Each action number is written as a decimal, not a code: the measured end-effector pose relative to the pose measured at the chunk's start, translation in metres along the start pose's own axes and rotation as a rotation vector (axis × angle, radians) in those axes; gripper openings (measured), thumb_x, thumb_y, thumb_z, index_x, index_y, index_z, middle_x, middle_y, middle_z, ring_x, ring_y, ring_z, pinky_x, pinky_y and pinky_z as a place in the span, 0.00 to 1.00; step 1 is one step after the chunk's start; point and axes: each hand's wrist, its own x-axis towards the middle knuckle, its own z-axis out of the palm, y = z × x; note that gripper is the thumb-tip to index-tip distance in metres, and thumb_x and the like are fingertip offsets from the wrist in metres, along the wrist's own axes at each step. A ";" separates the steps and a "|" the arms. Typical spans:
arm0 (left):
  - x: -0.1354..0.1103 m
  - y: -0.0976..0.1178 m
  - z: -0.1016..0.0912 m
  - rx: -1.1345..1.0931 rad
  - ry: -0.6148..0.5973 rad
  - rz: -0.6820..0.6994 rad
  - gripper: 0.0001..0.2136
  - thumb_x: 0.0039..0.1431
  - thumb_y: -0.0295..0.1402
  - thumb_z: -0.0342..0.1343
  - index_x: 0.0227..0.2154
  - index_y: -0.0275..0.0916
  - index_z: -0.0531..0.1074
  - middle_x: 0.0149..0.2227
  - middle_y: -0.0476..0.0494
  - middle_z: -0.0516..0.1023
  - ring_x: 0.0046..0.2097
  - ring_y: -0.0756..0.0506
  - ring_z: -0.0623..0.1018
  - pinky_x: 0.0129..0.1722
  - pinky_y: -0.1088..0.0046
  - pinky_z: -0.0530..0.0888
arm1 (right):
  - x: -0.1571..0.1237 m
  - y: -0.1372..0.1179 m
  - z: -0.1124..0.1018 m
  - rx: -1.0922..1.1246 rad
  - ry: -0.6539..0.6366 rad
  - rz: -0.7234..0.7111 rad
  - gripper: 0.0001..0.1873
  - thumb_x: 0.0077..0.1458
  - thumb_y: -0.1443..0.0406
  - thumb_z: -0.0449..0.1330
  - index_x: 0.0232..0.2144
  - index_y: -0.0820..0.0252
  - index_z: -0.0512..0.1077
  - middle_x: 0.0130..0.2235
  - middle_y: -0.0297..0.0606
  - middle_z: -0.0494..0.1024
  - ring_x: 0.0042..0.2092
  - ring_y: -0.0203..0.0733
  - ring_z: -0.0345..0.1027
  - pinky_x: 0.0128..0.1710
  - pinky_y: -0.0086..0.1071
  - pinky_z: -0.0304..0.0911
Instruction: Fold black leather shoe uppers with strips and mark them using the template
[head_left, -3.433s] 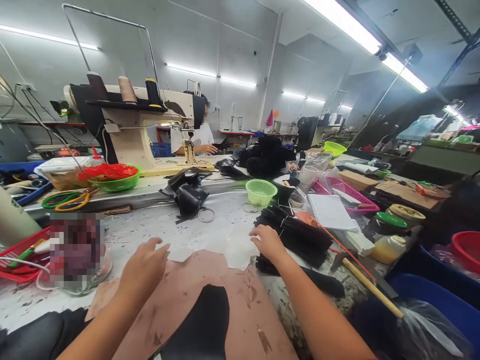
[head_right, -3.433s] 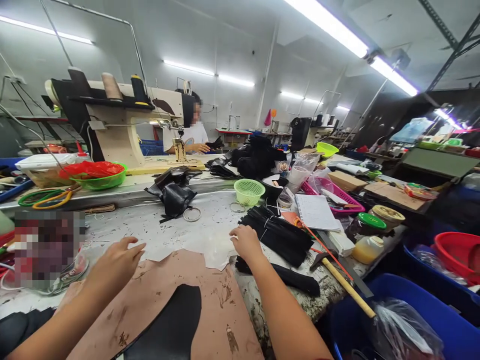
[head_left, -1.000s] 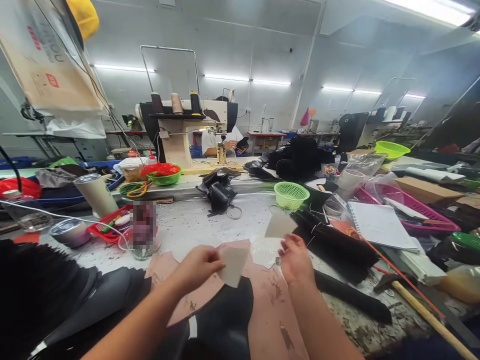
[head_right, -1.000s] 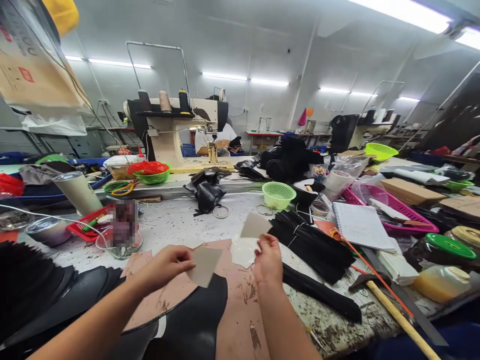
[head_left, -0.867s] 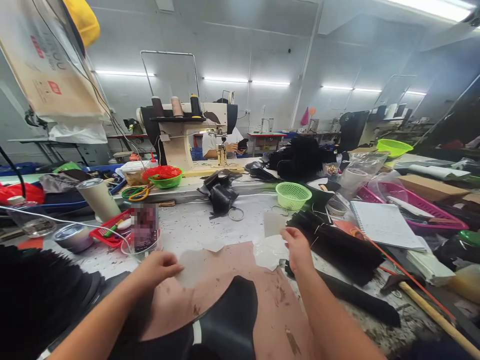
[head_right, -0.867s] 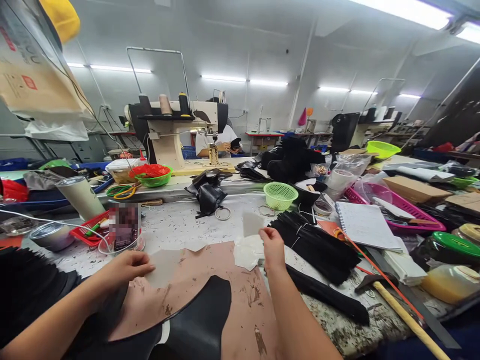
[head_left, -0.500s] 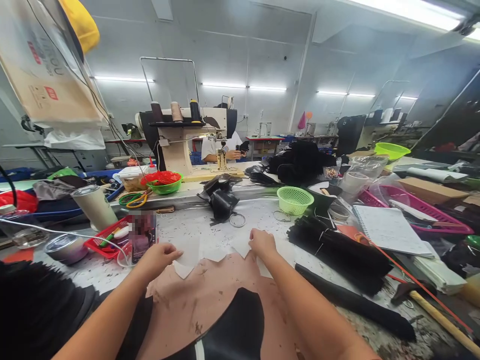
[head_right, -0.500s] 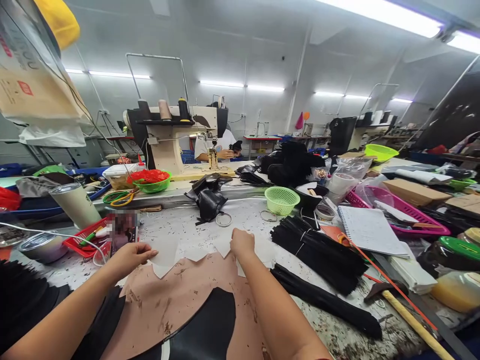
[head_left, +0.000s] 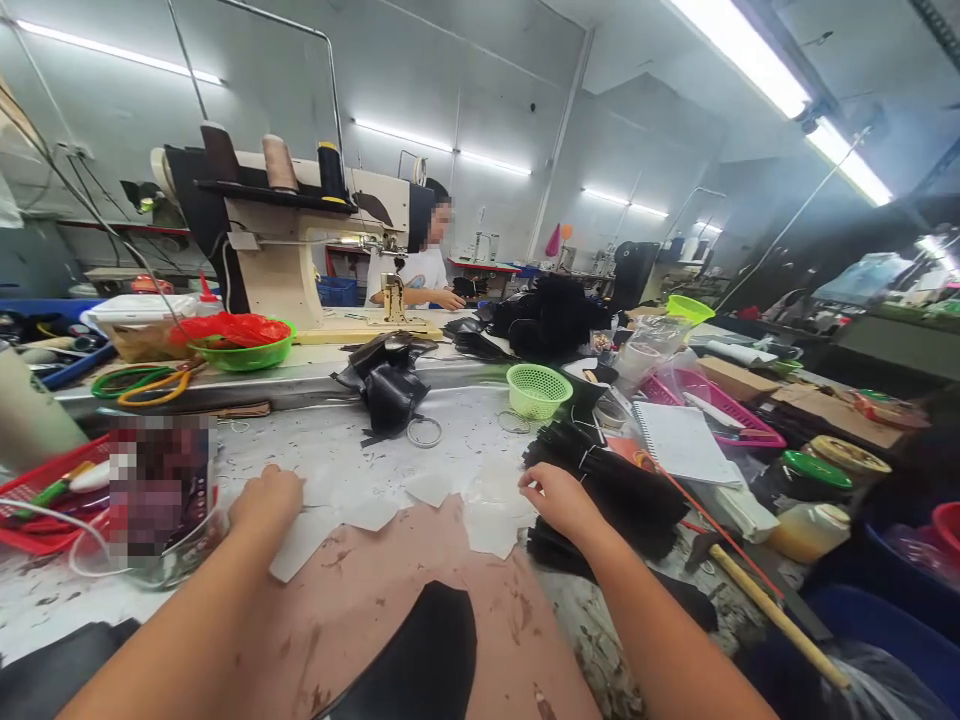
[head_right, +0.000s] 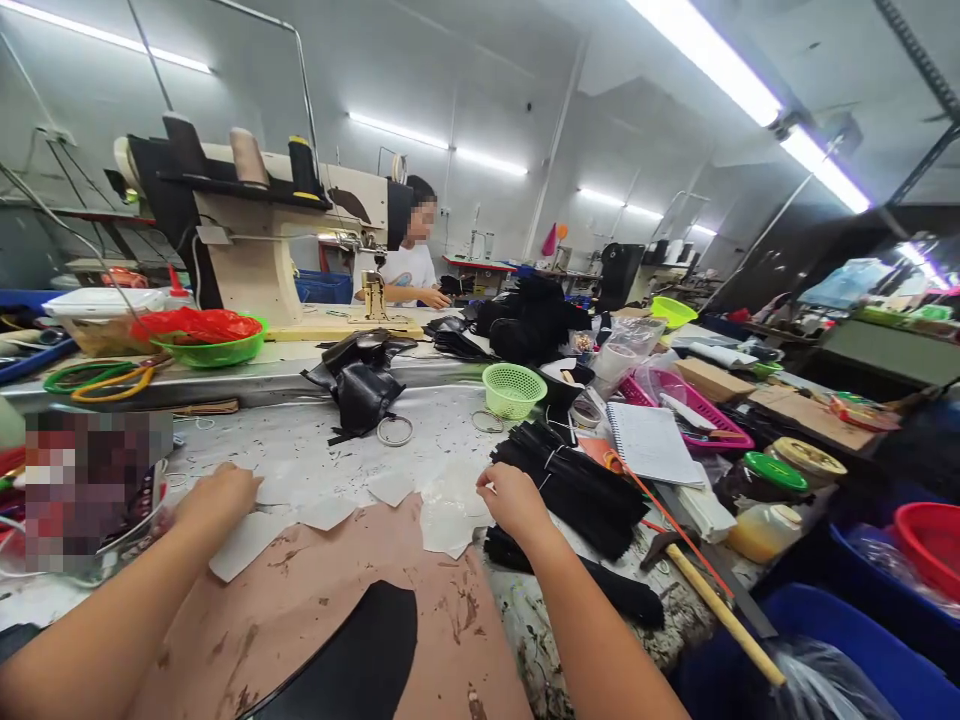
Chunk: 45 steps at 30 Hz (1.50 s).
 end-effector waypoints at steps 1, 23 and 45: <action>-0.003 -0.001 -0.002 0.054 0.001 -0.006 0.14 0.59 0.36 0.52 0.46 0.36 0.67 0.47 0.41 0.71 0.44 0.44 0.73 0.42 0.59 0.73 | -0.004 0.005 0.001 -0.021 0.001 0.001 0.07 0.55 0.69 0.55 0.32 0.58 0.74 0.38 0.36 0.76 0.40 0.38 0.69 0.40 0.29 0.60; -0.111 0.172 0.036 0.193 -0.288 1.009 0.12 0.57 0.40 0.52 0.37 0.35 0.71 0.41 0.42 0.74 0.45 0.43 0.73 0.46 0.56 0.67 | 0.032 0.038 0.009 0.280 0.155 0.036 0.13 0.59 0.61 0.54 0.43 0.63 0.68 0.44 0.40 0.71 0.41 0.39 0.68 0.40 0.39 0.67; -0.205 0.036 0.038 -0.401 -0.533 0.584 0.12 0.50 0.36 0.51 0.38 0.46 0.72 0.47 0.43 0.74 0.48 0.40 0.72 0.48 0.64 0.68 | -0.128 -0.040 0.058 1.486 -0.161 0.326 0.15 0.33 0.61 0.68 0.26 0.59 0.70 0.22 0.31 0.72 0.23 0.34 0.64 0.23 0.27 0.60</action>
